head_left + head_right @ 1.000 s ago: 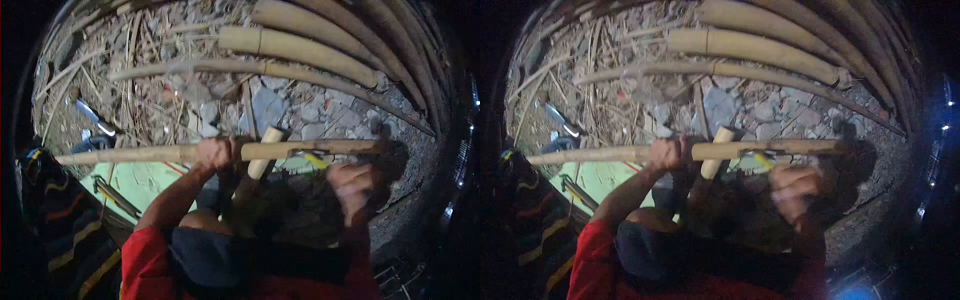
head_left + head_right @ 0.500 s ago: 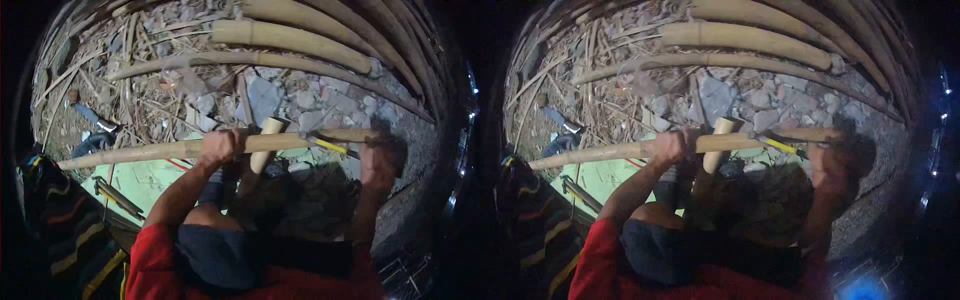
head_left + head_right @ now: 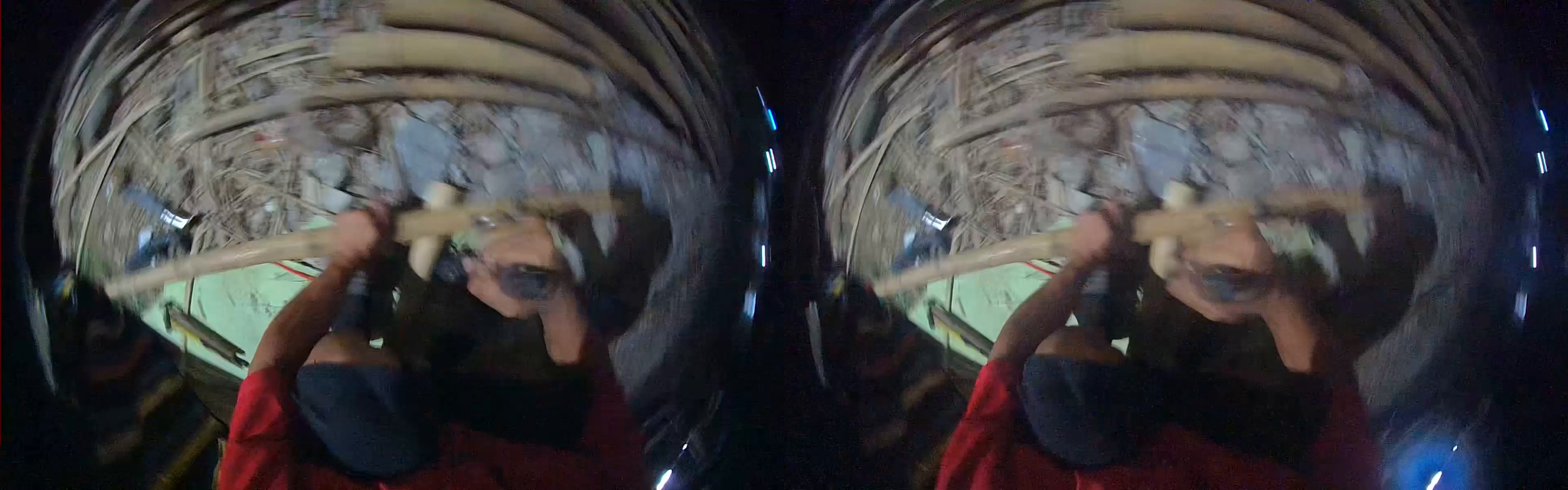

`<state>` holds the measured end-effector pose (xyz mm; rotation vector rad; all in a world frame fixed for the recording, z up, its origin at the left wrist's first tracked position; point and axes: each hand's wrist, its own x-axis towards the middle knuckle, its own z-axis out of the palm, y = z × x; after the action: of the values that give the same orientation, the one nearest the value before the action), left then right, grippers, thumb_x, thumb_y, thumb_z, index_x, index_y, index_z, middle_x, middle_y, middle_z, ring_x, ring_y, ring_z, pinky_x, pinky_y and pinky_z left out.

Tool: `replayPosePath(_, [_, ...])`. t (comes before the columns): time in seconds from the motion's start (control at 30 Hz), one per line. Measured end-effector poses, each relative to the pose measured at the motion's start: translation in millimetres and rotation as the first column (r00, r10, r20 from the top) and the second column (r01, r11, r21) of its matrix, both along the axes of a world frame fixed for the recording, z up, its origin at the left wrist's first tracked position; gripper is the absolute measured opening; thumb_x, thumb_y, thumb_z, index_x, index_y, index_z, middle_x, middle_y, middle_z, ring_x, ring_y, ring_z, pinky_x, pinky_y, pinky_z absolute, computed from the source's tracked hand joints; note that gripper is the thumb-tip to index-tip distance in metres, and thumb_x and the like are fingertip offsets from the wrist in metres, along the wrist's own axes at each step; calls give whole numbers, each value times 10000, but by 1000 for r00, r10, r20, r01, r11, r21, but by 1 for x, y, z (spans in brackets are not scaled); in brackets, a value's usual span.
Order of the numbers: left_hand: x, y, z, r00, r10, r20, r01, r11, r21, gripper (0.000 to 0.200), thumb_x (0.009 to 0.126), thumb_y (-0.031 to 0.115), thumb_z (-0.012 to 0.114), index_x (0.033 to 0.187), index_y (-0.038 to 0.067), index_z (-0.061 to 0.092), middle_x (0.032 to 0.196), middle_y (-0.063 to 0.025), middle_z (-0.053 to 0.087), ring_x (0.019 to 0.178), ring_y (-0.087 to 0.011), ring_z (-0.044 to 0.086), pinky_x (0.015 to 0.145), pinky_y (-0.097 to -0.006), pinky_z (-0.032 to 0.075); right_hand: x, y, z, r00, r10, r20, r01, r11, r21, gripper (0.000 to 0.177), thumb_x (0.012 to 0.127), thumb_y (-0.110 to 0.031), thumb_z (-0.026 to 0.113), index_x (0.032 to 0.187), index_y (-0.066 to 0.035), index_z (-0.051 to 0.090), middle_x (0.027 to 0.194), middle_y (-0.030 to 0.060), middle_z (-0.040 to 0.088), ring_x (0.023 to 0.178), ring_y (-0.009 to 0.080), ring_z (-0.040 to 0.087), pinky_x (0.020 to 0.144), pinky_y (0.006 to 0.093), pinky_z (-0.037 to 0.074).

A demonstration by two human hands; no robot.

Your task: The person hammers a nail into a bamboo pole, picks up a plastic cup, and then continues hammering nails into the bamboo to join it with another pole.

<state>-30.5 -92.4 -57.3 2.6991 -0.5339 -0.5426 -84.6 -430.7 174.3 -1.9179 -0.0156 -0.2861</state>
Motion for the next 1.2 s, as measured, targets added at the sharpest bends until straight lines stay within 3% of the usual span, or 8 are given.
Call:
replayPosePath(0.1, [8,26,17,988,-46,144,36,997,71,434,1006,366,542,805,41,748,722,-243,701,660,-460,696,636,-550,558,7,26,4,969,246,-2,-245,968,49,321,801,-29,714,629,-70,446,612,39,463,595,240,528,559,375,443])
replayPosePath(0.2, [19,-3,40,978,208,-26,-208,978,26,502,1048,386,484,803,29,736,721,-246,699,663,-462,696,630,-558,552,5,22,13,920,390,28,-391,918,67,325,796,-37,723,627,-72,447,611,38,455,594,239,520,557,372,434])
replayPosePath(0.4, [9,-14,17,995,84,-45,-84,996,1,519,1077,358,446,745,41,689,686,-244,683,649,-446,695,606,-561,539,-15,-25,0,1000,12,5,-12,998,63,335,788,-53,741,625,-76,449,609,37,440,592,238,504,551,365,416])
replayPosePath(0.47, [3,5,17,986,66,-151,-49,992,112,509,1075,352,456,736,46,682,670,-238,677,639,-430,695,589,-550,536,4,14,-2,984,180,1,-180,982,49,339,785,-58,747,624,-77,450,608,37,434,592,237,498,550,363,410])
replayPosePath(0.6, [22,0,2,984,140,111,-141,990,-2,495,1040,376,533,702,52,695,648,-222,675,616,-427,691,567,-533,537,14,50,-1,824,565,45,-567,820,76,346,779,-68,759,622,-80,451,606,36,424,590,236,488,546,359,397])
replayPosePath(0.93, [30,-11,46,972,58,-230,-52,998,33,429,1016,442,590,1085,24,657,898,-262,728,812,-450,721,698,-529,578,10,13,0,934,359,-3,-358,932,49,389,741,16,654,539,-72,333,546,43,379,458,224,401,488,359,369])
replayPosePath(1.03, [46,0,51,971,-141,-191,49,907,-418,422,1017,431,617,1158,33,630,1035,-256,726,888,-441,730,733,-514,584,2,10,1,943,332,10,-332,943,-12,382,733,15,643,538,-70,326,540,52,406,446,220,429,485,356,392])
replayPosePath(1.2, [54,47,69,757,-627,-185,584,776,-237,468,937,281,733,1327,67,586,1064,-172,714,1028,-369,723,818,-505,580,5,-6,5,952,295,80,-296,955,-4,377,762,-52,680,531,-71,382,510,55,419,409,205,445,456,355,399])
